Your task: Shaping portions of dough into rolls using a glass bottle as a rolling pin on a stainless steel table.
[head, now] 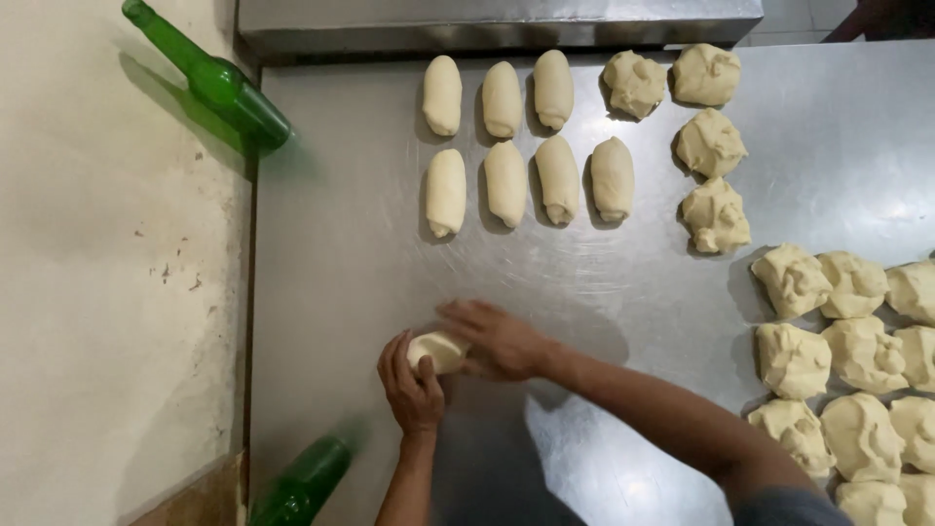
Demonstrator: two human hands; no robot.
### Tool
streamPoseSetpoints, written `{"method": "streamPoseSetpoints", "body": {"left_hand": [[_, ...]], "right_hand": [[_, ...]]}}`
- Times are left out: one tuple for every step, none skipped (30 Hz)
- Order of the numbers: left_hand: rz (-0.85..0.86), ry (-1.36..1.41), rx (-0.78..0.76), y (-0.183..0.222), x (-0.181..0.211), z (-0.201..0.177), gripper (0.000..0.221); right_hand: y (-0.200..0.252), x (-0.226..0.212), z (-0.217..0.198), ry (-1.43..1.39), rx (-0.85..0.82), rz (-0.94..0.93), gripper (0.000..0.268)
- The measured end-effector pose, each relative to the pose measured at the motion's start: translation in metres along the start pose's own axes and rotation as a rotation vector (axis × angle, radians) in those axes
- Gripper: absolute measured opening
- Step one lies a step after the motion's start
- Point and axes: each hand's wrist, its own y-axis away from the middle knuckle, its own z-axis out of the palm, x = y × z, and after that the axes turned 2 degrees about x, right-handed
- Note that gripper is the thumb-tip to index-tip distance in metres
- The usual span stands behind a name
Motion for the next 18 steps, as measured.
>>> {"method": "streamPoseSetpoints", "body": {"left_hand": [[0.009,0.003,-0.002,0.002,-0.003,0.003,0.056],[-0.024,0.099,0.011,0.005,-0.008,0.002,0.061],[-0.057,0.195,0.022,0.008,-0.012,0.001,0.065],[-0.039,0.205,0.021,0.007,-0.010,0.000,0.065],[-0.016,0.220,0.046,0.006,-0.008,-0.002,0.072],[0.010,0.244,0.065,0.005,-0.007,-0.003,0.079],[0.031,0.261,0.056,0.001,-0.007,-0.003,0.079],[0.035,0.210,0.065,0.002,-0.005,-0.006,0.079],[0.038,0.159,0.073,0.002,-0.003,-0.008,0.080],[0.055,0.182,0.093,0.005,-0.005,-0.008,0.080],[0.014,0.167,0.122,0.008,-0.007,-0.007,0.078],[-0.021,0.150,0.151,0.012,-0.015,-0.008,0.076],[0.000,0.170,0.171,0.000,-0.018,0.001,0.076],[-0.007,0.191,0.143,0.004,-0.021,0.000,0.077],[-0.015,0.211,0.114,0.009,-0.025,0.002,0.077],[-0.020,0.214,0.109,0.008,-0.021,-0.001,0.077],[0.000,0.252,0.123,0.007,-0.018,-0.002,0.077],[0.026,0.281,0.134,0.005,-0.016,-0.005,0.077]], "right_hand": [[-0.002,0.002,0.019,0.005,0.008,0.003,0.078],[-0.005,0.001,0.041,-0.037,0.026,-0.052,0.078],[-0.008,0.000,0.062,-0.077,0.044,-0.108,0.079],[-0.013,0.003,0.065,-0.062,0.058,-0.104,0.079],[-0.018,0.005,0.069,0.048,0.022,-0.097,0.081],[-0.022,0.008,0.072,0.163,-0.013,-0.080,0.083],[-0.024,0.010,0.079,0.183,0.002,-0.065,0.083],[-0.022,0.009,0.086,0.252,0.029,-0.101,0.074],[-0.021,0.007,0.092,0.321,0.055,-0.136,0.066],[-0.024,0.006,0.084,0.355,0.058,-0.143,0.066],[-0.027,0.003,0.076,0.379,-0.004,-0.193,0.069],[-0.033,-0.001,0.074,0.403,-0.062,-0.243,0.072],[-0.040,0.005,0.069,0.436,-0.053,-0.249,0.072],[-0.038,-0.001,0.074,0.324,-0.075,-0.147,0.067],[-0.035,-0.005,0.080,0.211,-0.096,-0.046,0.062],[-0.034,-0.008,0.078,0.209,-0.101,-0.039,0.062],[-0.032,-0.010,0.076,0.056,-0.059,0.026,0.065],[-0.033,-0.012,0.076,-0.102,-0.008,0.090,0.068]]}}
